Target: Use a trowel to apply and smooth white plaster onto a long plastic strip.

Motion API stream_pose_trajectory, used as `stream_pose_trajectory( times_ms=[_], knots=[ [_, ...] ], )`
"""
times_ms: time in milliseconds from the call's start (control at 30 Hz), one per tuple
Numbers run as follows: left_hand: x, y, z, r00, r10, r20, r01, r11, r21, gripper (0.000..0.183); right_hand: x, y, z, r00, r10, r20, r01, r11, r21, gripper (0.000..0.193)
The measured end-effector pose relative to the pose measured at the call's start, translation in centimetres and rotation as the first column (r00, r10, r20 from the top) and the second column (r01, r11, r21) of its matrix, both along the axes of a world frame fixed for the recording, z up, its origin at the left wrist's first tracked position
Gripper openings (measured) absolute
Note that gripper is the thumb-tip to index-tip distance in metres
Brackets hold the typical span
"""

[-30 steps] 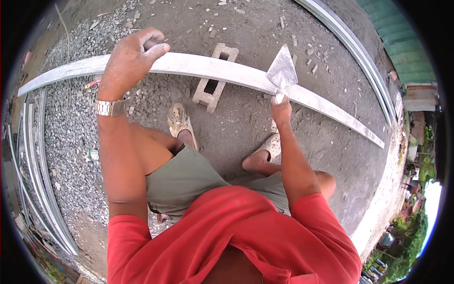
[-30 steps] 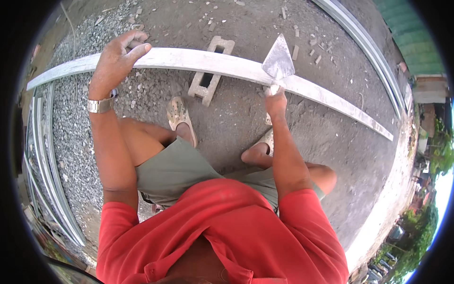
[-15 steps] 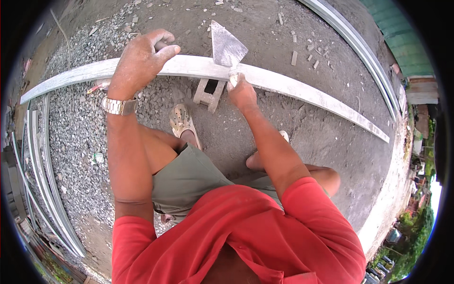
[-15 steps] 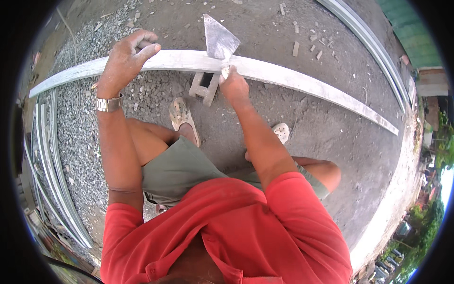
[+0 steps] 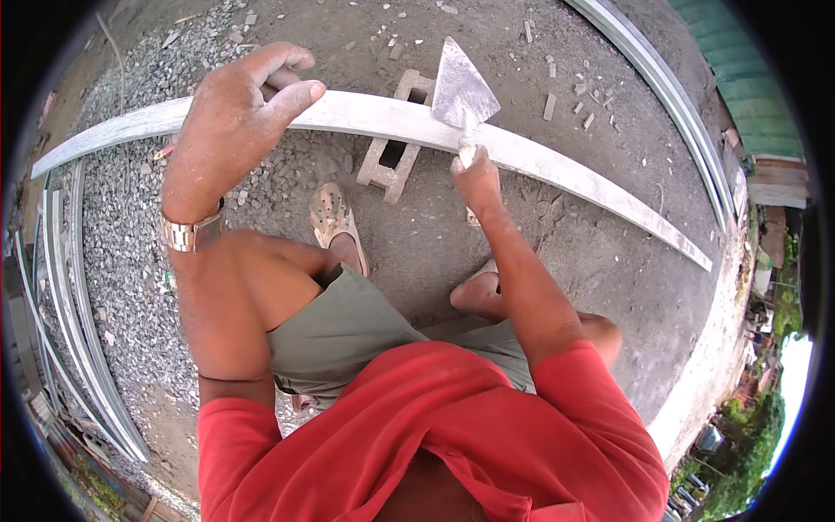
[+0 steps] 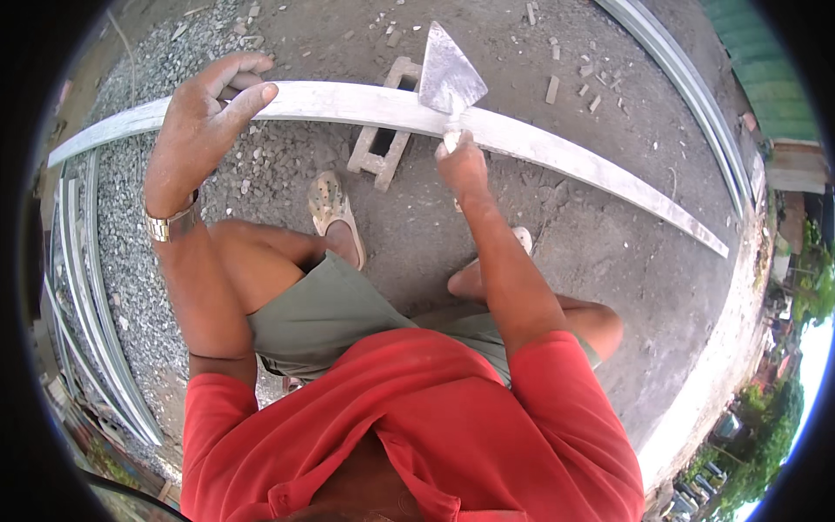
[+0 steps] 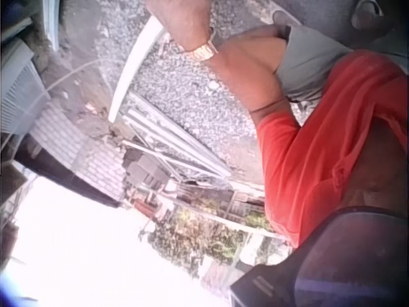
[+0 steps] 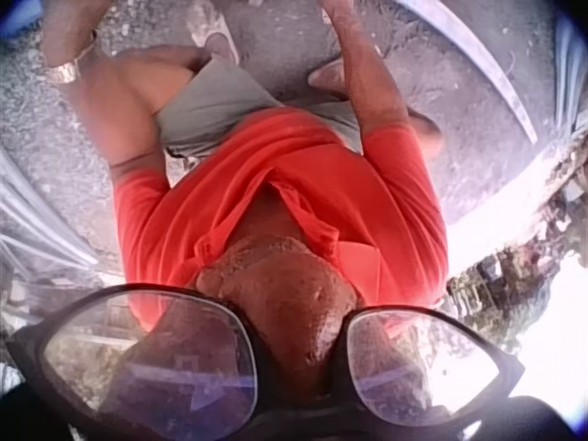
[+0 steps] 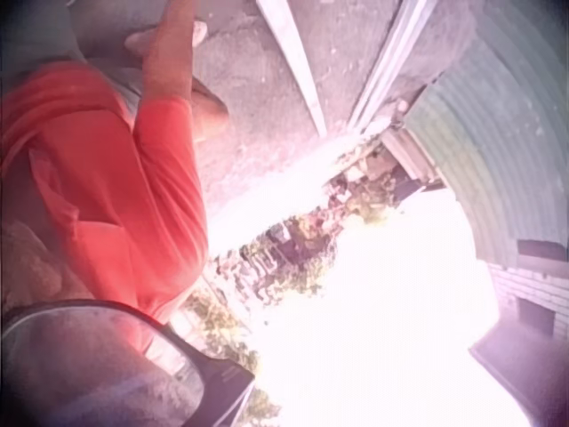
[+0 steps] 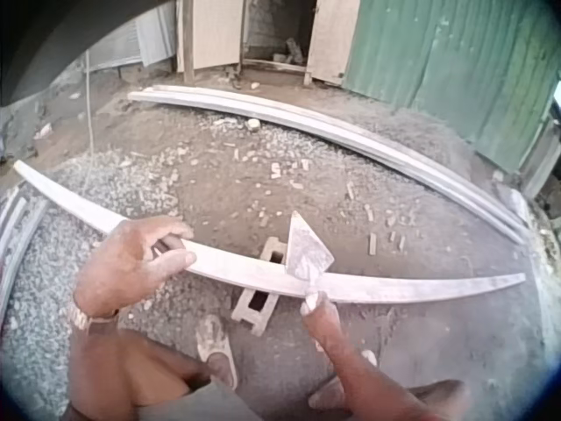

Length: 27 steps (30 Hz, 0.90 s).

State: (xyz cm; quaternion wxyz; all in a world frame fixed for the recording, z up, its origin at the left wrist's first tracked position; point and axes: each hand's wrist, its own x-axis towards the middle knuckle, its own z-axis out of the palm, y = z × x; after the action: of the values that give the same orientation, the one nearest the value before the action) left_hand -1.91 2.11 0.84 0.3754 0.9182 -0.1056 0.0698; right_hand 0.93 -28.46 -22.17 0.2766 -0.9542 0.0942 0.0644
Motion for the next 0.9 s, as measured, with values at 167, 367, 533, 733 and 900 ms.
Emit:
stream_pose_trajectory(
  times_ms=[167,367,533,733,900],
  knots=[
    [1.8,-1.9,-0.6,1.000,-0.010,-0.020,0.011,0.996,0.089,0.034,1.4,9.3,1.4,0.987,0.159,-0.033,-0.158,0.987,0.025,0.036],
    [1.0,-0.7,-1.4,0.997,0.071,-0.043,-0.067,0.993,0.098,0.034,0.8,0.5,0.8,0.998,0.060,-0.023,-0.061,0.998,-0.031,0.042],
    [-0.9,1.5,-0.7,0.997,0.061,-0.035,-0.058,0.995,0.076,0.034,-0.6,-9.8,0.0,0.979,-0.181,-0.090,0.177,0.983,-0.048,0.053],
    [-0.6,0.8,0.1,0.999,0.017,-0.043,-0.016,1.000,0.022,0.035,1.4,-0.4,0.9,0.999,0.038,-0.026,-0.040,0.998,-0.053,0.047],
    [1.1,-1.2,-0.5,0.999,-0.023,-0.037,0.028,0.992,0.121,0.033,3.3,8.8,3.2,0.982,0.174,-0.069,-0.174,0.985,0.006,0.036]
  ],
)
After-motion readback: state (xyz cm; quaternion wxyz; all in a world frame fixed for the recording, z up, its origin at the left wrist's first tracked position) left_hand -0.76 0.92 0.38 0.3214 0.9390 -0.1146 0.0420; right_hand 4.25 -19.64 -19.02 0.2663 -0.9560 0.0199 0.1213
